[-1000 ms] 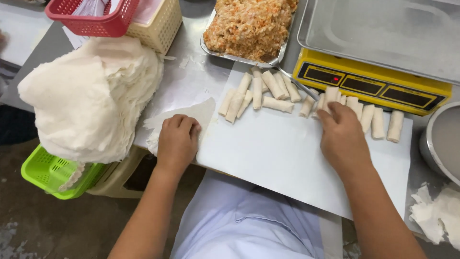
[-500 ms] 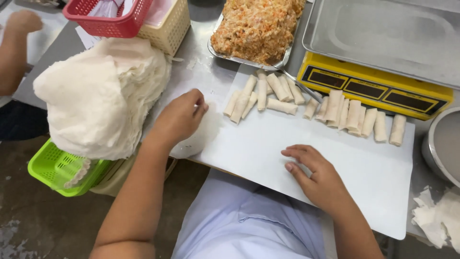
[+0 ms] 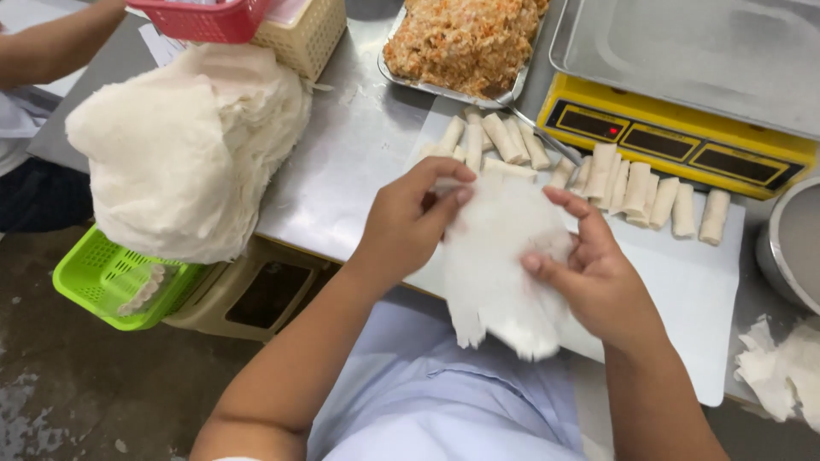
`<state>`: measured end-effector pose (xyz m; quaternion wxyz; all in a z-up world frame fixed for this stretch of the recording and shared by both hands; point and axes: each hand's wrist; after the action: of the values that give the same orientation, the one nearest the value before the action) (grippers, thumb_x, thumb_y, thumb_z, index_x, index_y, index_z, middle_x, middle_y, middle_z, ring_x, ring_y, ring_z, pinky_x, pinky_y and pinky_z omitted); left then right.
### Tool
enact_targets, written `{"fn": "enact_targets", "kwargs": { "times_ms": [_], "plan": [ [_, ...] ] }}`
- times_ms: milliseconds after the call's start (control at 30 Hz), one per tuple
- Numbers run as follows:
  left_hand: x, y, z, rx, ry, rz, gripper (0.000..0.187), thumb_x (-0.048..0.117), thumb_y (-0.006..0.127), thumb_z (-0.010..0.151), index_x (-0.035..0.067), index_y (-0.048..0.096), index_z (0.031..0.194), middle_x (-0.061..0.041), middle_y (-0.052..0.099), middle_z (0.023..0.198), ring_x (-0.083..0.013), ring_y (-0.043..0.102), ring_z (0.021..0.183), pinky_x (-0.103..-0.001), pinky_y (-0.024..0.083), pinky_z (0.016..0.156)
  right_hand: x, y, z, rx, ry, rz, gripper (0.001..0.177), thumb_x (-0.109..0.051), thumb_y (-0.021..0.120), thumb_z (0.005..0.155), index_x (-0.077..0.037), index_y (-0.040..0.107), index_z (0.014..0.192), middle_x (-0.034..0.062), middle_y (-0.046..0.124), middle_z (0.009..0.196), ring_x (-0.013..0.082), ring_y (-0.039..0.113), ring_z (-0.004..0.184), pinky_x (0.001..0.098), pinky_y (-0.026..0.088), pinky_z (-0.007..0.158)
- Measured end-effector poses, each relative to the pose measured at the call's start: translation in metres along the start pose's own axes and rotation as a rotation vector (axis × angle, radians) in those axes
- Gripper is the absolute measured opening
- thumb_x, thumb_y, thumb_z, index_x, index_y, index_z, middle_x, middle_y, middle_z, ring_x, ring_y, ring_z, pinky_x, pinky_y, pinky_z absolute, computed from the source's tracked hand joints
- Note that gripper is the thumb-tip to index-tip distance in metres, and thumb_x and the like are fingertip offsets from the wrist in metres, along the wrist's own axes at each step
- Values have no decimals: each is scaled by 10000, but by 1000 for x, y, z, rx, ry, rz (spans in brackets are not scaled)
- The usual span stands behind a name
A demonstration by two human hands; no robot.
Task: Preparing spring rolls by placing filling on wrappers, rolling them, and then packing the finished rolls into plastic bags.
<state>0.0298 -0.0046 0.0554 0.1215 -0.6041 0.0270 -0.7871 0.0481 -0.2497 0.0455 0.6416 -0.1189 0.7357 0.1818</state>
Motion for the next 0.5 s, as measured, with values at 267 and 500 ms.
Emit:
{"fn": "enact_targets", "kwargs": {
  "times_ms": [267,500],
  "plan": [
    [-67,39,-56,-361,434,791,315,281,680,950,50,712,1163,-207,664,1142,-411,658,1134,-490,551,901,56,-22,0,68,14,-1466,351,-176,594,975,-298,703,1285,78,602,1298,296,662,1135,415,588,903],
    [-35,57,-65,-777,268,789,831,598,600,905,206,357,1596,-182,330,1662,-489,249,1540,-663,179,1232,26,-36,91,457,-993,-1744,270,-123,547,1001,-237,709,1184,15,637,1088,246,606,1081,322,436,828]
  ]
}}
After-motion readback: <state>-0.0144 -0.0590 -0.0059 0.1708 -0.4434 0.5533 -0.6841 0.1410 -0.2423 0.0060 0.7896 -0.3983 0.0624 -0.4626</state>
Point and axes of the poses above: each hand's wrist, its own z-axis towards the middle knuckle, its own y-axis out of the palm, x = y × z
